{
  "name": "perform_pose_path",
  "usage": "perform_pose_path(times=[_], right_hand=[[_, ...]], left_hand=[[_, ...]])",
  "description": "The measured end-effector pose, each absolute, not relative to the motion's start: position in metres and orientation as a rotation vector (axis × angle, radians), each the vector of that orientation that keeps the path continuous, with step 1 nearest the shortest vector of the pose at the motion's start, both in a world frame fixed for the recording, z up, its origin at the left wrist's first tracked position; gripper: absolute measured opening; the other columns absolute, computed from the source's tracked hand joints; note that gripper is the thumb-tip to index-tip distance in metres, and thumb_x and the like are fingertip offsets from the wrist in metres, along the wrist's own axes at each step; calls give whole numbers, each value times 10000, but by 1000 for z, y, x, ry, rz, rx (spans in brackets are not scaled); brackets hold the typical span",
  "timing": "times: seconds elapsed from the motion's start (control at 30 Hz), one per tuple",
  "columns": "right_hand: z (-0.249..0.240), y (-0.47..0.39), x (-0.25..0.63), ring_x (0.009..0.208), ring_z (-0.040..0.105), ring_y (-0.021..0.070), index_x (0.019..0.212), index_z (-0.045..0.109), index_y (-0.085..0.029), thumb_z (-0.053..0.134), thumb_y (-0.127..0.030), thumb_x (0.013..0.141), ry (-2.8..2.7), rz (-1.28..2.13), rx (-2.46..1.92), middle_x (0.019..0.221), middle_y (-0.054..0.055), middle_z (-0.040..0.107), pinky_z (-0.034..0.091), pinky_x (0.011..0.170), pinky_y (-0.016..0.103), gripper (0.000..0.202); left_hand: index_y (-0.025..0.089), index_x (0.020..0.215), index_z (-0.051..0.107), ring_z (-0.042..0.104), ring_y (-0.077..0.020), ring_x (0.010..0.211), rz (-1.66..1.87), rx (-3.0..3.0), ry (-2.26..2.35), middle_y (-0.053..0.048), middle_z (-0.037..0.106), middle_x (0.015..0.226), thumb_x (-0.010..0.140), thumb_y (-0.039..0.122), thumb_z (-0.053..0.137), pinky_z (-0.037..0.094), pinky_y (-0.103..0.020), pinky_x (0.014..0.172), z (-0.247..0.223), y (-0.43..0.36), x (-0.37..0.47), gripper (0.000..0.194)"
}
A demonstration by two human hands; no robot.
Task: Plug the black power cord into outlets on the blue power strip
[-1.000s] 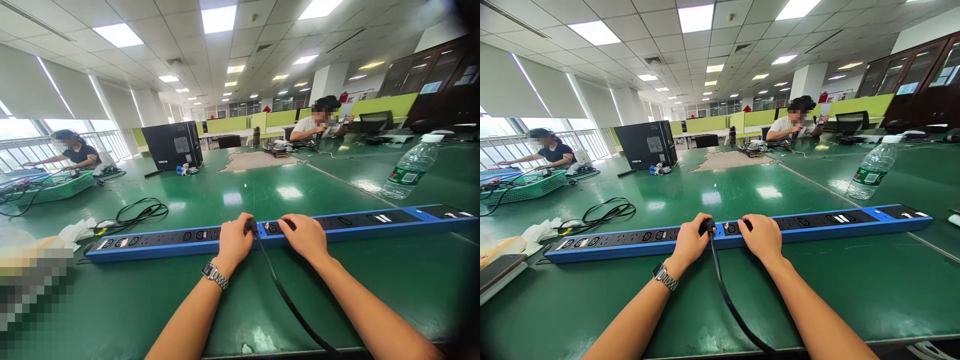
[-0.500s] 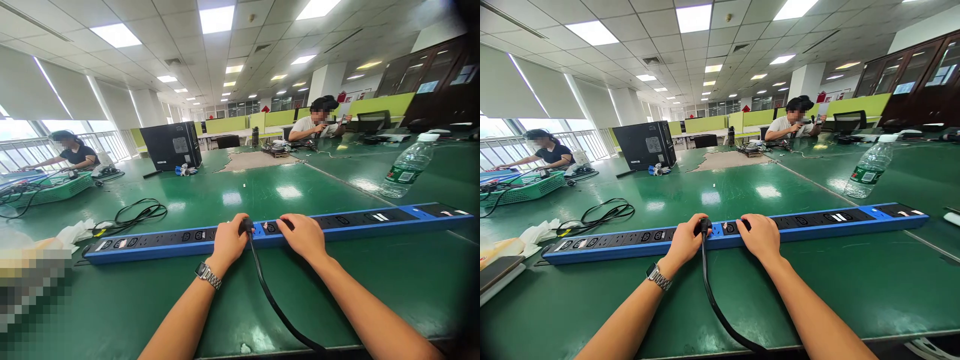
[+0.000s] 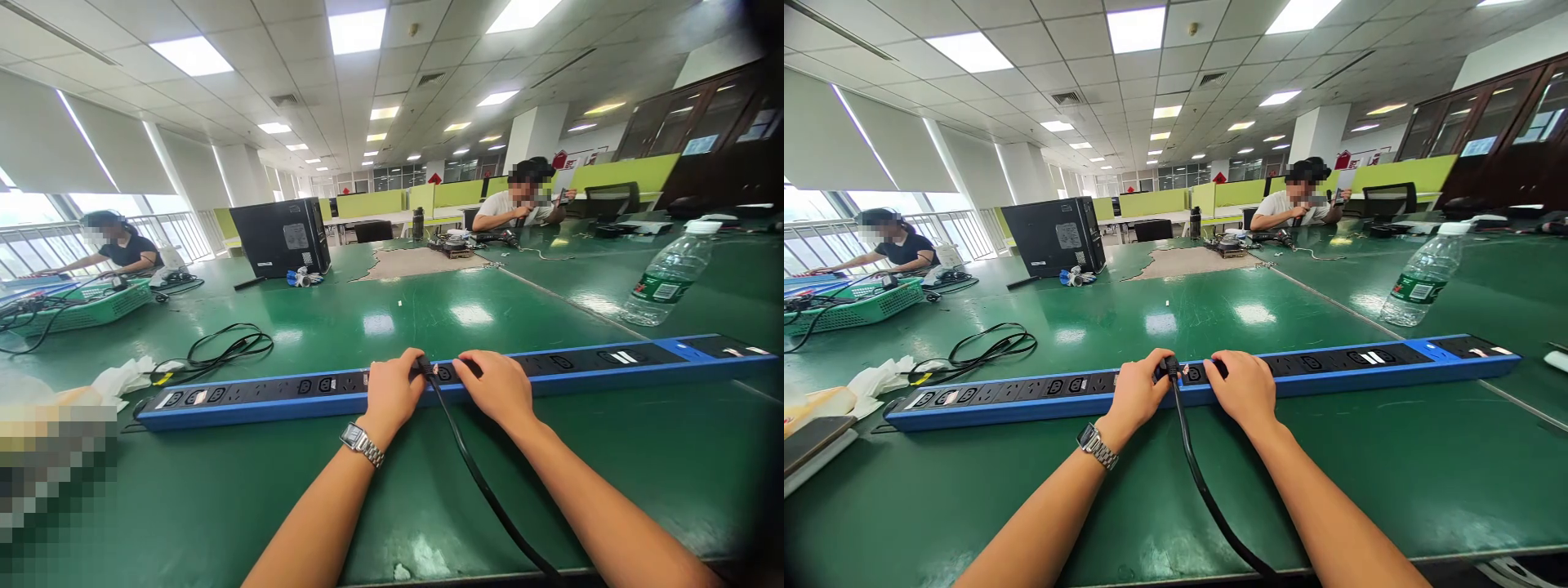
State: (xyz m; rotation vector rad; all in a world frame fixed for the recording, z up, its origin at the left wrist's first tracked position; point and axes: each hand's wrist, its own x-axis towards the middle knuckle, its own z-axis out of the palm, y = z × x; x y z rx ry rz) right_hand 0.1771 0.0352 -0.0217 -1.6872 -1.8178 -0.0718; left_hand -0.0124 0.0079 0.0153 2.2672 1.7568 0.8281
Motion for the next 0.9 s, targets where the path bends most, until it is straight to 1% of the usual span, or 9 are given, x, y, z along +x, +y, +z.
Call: perform_pose_path(times=[0.1,0.17,0.33,0.5,0.63,0.8,0.83,0.9], right_hand=[[-23,36,177,1025,645,249,979,724,-216,450,-432,916,-1816,-92,-1674,1055,62,747,420,928,399,356],[-23,35,178,1024,646,246,976,722,-215,446,-428,918,-1825,-94,-1659,1054,62,747,419,931,397,353],[-21,33,179,1043,643,240,990,715,-209,445,-420,925,-1842,-60,-1660,1073,60,743,411,955,393,348],[-19,31,178,1033,644,241,990,714,-205,446,-411,926,-1841,-72,-1663,1066,63,744,412,948,393,344],[-18,31,177,1023,647,236,975,720,-204,445,-410,929,-1831,-82,-1657,1049,63,747,412,942,389,346],[-20,32,176,1011,645,238,960,723,-201,433,-424,937,-1809,-99,-1660,1018,57,747,409,928,387,367],[-20,32,176,1006,646,235,954,724,-201,436,-423,936,-1804,-106,-1653,1013,56,748,407,930,385,364],[-22,34,177,998,649,230,938,724,-203,448,-420,932,-1795,-117,-1637,1004,55,750,404,934,383,351]], left_hand=[[289,1215,623,683,-215,910,794,2319,1743,-21,751,963,896,276,599,474,-319,847,16,7,-12,320],[290,1184,637,671,-228,974,789,2335,1746,-31,746,1027,883,269,613,467,-341,879,16,6,-13,303],[283,1089,664,650,-235,1006,775,2313,1799,-32,740,1008,870,287,633,432,-377,914,16,3,-14,222],[276,1122,651,650,-237,1009,768,2326,1803,-41,739,1029,874,280,628,423,-387,914,15,2,-14,249],[280,1152,641,648,-223,1050,889,2317,1779,-27,742,1087,884,262,618,410,-389,950,7,0,-14,269],[281,1144,653,650,-221,1085,1031,2283,1714,-17,741,1136,891,243,608,430,-380,957,-2,0,-12,260],[282,1137,657,653,-221,1080,1070,2264,1696,-15,743,1130,884,239,617,438,-374,955,-2,1,-12,259],[273,1128,658,677,-203,1000,1241,2128,1668,-14,752,1083,891,239,609,470,-334,906,1,3,-13,245]])
